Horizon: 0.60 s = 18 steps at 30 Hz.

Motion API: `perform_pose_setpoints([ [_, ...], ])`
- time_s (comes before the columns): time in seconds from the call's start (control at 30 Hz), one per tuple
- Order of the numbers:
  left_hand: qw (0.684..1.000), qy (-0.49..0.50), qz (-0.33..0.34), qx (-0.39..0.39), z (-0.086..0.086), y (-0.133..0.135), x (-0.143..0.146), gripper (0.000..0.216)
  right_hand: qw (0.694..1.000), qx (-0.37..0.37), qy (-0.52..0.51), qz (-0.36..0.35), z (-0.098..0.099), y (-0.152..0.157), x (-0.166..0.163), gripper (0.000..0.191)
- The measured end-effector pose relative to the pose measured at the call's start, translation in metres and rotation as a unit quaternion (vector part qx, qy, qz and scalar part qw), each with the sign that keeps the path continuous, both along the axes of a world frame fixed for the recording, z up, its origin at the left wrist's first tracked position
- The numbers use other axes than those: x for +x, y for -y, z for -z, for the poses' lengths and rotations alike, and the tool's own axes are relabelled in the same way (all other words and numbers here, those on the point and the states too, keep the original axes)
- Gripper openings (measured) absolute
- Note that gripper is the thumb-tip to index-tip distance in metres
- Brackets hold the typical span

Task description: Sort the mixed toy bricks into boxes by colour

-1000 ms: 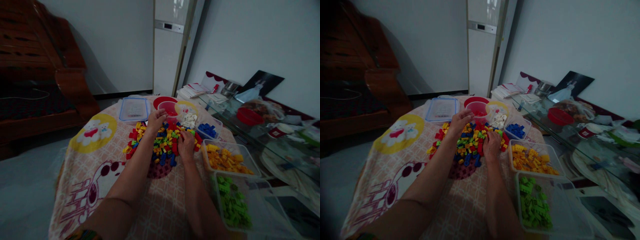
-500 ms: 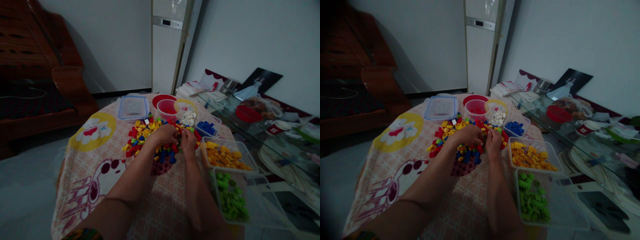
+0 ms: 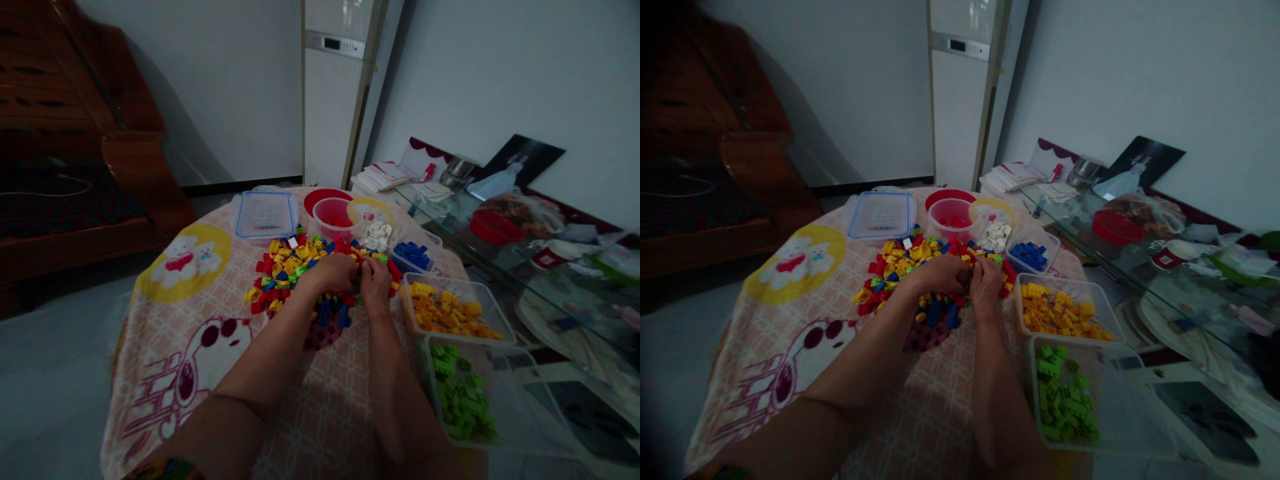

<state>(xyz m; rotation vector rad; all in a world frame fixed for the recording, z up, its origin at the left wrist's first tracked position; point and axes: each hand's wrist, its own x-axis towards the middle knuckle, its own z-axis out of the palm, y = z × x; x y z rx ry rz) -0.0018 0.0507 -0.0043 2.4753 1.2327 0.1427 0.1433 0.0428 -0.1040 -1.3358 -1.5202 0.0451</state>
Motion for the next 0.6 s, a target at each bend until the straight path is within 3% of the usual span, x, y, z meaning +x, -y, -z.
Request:
perform_pose_setpoints([
  [0.17,0.994,0.106,0.006,-0.039,0.000,-0.016,-0.027,0.015,1.000,-0.001,-0.008,-0.003,0.001,-0.001,0.000,0.032],
  [0.3,0.952,0.288,-0.053,-0.091,0.012,-0.030,-0.041,0.012,1.000,-0.023,-0.002,0.009,0.001,-0.001,-0.001,0.029],
  [0.37,0.908,0.394,-0.124,-0.074,0.019,-0.036,-0.042,0.016,1.000,-0.025,0.000,0.007,0.000,0.000,-0.001,0.028],
  [0.47,0.808,0.540,-0.227,-0.056,0.029,-0.043,-0.036,0.020,1.000,-0.022,-0.001,0.001,-0.001,0.000,-0.002,0.028],
  [0.53,0.736,0.617,-0.269,-0.066,0.035,-0.048,-0.030,0.023,1.000,-0.020,-0.002,0.003,0.000,0.000,-0.002,0.028],
  [0.6,0.684,0.667,-0.286,-0.078,0.042,-0.053,-0.023,0.027,1.000,-0.019,0.002,0.008,0.000,0.000,-0.002,0.027],
])
